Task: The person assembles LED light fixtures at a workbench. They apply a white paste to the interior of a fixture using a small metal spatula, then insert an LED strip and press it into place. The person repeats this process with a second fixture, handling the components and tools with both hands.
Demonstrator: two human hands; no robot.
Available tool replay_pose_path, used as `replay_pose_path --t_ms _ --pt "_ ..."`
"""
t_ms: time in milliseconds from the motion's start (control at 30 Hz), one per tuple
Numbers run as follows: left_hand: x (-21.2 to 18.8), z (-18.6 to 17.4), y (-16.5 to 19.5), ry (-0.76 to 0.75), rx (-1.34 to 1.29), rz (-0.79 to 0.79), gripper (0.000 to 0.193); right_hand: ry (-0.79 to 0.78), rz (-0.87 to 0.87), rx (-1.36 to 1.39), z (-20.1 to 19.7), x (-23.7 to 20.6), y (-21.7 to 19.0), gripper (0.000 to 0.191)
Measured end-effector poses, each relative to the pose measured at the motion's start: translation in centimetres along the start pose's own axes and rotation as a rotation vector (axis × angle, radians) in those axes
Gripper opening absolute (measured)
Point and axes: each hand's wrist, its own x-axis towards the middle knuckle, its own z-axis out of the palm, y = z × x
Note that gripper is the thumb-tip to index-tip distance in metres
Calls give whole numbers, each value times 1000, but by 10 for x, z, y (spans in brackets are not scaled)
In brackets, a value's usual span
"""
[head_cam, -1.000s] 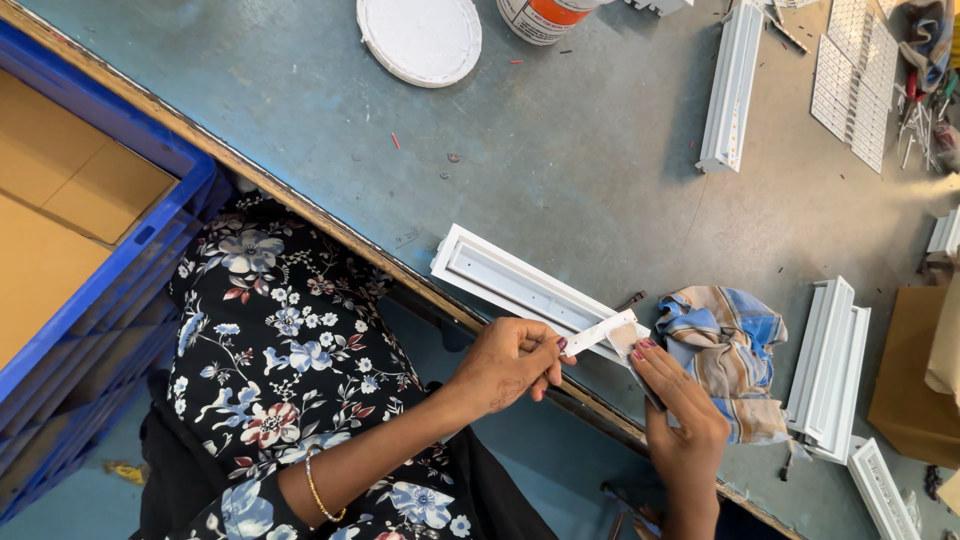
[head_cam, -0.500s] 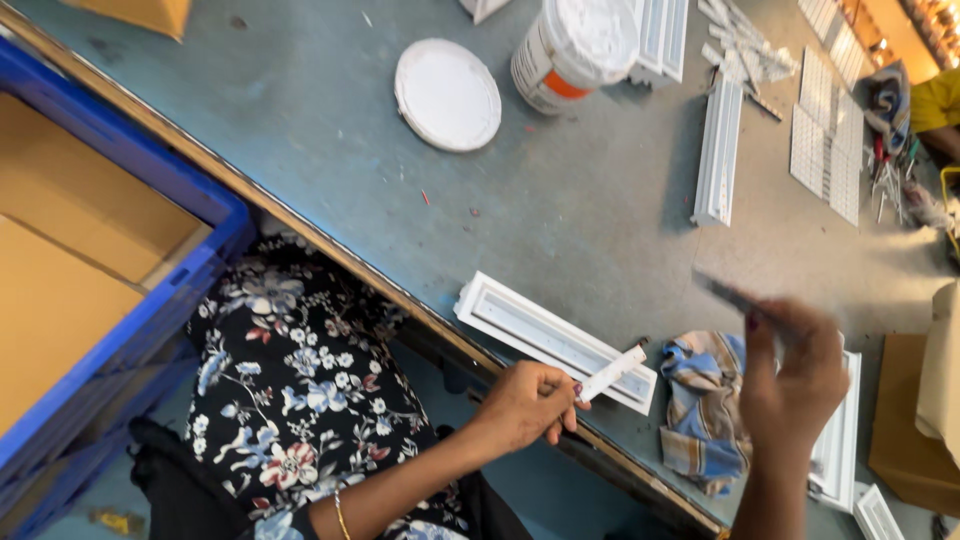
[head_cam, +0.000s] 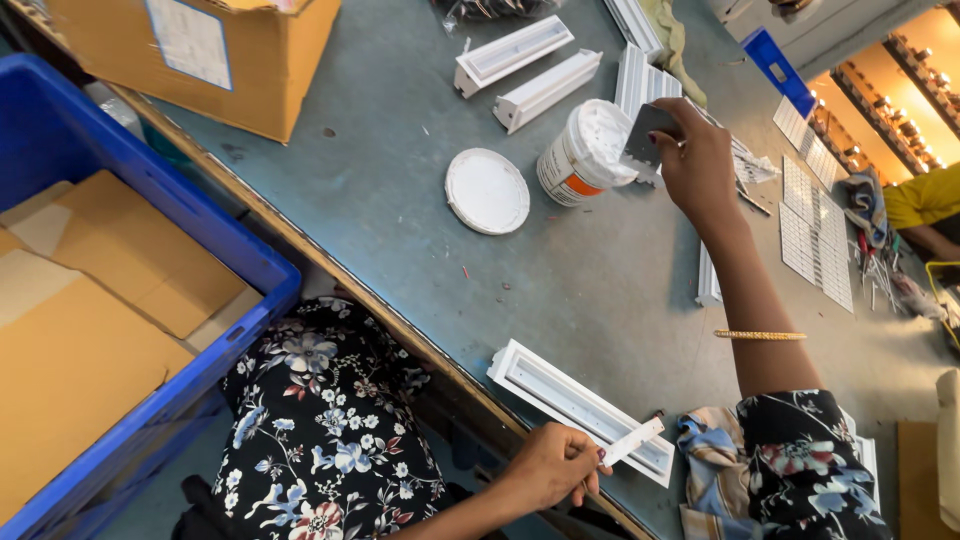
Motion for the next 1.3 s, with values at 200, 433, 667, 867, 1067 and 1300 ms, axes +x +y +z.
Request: replay_pose_path --t_ms 200,433,667,867,1067,1300 --pt "0 -2 3 -7 -11 3 28 35 186 -108 -1 -13 20 28" --pt "-6 -2 15 -3 4 -11 28 22 338 172 4 -36 24 20" --pt "-4 -1 14 -22 22 5 30 48 220 183 15 -39 24 18" --pt "-3 0 15 -12 47 -37 29 53 229 375 12 -47 27 21" --pt "-4 2 19 9 35 -53 29 60 352 628 -2 -67 32 25" --pt "-6 4 22 34 62 -67 29 100 385 800 -34 -109 22 19"
